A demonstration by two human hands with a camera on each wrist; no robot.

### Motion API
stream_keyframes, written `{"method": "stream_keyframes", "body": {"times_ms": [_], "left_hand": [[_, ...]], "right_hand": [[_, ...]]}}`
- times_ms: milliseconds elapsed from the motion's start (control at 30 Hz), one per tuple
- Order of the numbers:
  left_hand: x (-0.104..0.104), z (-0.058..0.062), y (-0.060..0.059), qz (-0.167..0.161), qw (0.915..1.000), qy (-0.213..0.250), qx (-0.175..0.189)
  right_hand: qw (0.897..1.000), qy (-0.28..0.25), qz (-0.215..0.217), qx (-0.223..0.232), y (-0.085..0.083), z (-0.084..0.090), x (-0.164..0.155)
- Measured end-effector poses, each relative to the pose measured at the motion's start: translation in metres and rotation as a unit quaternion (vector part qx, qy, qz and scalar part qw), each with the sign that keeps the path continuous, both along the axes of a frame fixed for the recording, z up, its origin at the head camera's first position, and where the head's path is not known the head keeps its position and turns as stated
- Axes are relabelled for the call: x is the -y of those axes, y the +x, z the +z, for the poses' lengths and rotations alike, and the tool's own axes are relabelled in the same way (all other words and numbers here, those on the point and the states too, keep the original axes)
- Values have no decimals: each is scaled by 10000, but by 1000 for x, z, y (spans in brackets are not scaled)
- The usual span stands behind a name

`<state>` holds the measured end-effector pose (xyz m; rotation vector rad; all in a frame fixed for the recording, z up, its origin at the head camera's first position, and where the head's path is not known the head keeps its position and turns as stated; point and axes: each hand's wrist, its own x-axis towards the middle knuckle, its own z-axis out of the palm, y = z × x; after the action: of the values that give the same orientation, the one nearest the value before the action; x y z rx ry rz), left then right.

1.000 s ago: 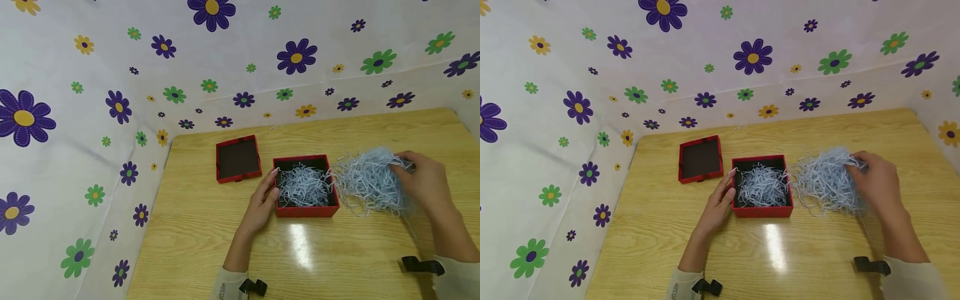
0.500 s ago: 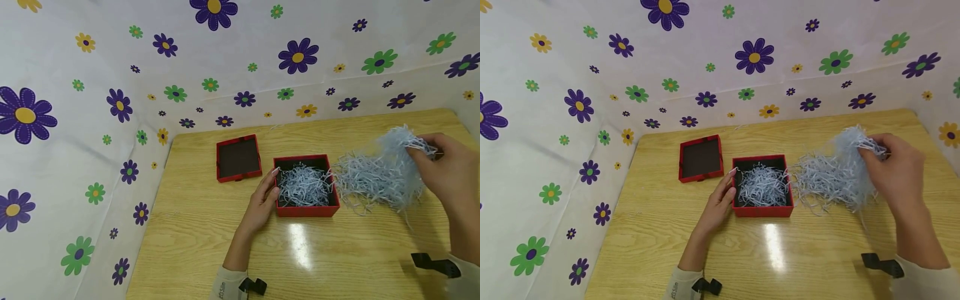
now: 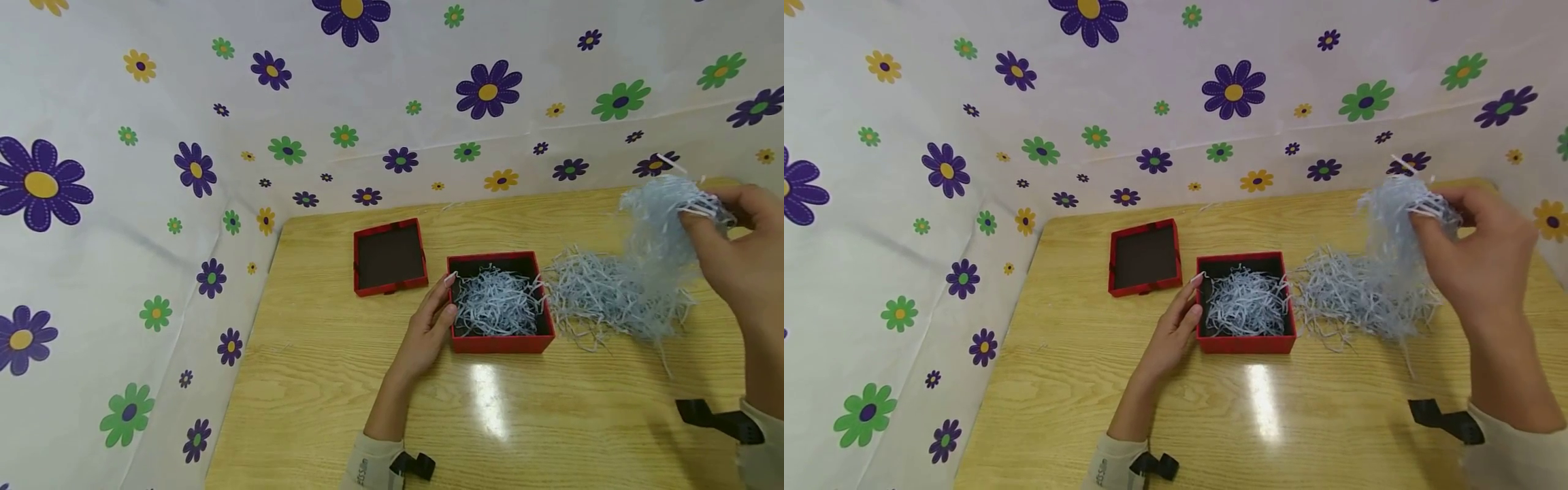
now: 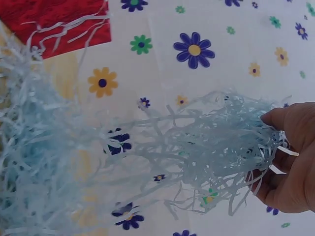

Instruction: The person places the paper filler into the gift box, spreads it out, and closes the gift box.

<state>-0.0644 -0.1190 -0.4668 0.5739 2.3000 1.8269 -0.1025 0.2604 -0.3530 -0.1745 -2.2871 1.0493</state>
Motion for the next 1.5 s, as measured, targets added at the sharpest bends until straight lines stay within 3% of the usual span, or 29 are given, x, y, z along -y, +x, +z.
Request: {"method": "stream_keyframes", "body": {"times_ms": [333, 600, 767, 933, 1067, 1200, 1333, 1500], "left_hand": [[0, 1, 0, -3, 10000, -21, 25], [0, 1, -1, 31, 10000, 16, -5], [0, 2, -1, 67, 10000, 2, 1], [1, 3, 0, 30, 10000, -5, 57], [0, -4, 1, 91, 9998, 147, 49], [-1, -22, 0, 214, 9998, 8, 58], [-1, -36, -5, 290, 9995, -149, -3], [0, -38, -10, 271, 9996, -18, -105]], "right_hand": [[9997, -13, 60, -226, -3, 39, 20], [9949, -297, 790, -548, -3, 75, 58], [9818, -298, 1545, -1061, -2, 93, 84], [9612, -494, 2289, -1456, 1, 100, 109], [9495, -643, 2737, -1393, 5, 91, 126], [9459, -666, 2995, -1051, 9, 66, 137], [9492, -542, 3049, -559, 10, 35, 143], [9526, -277, 3023, 192, 8, -9, 146]]}}
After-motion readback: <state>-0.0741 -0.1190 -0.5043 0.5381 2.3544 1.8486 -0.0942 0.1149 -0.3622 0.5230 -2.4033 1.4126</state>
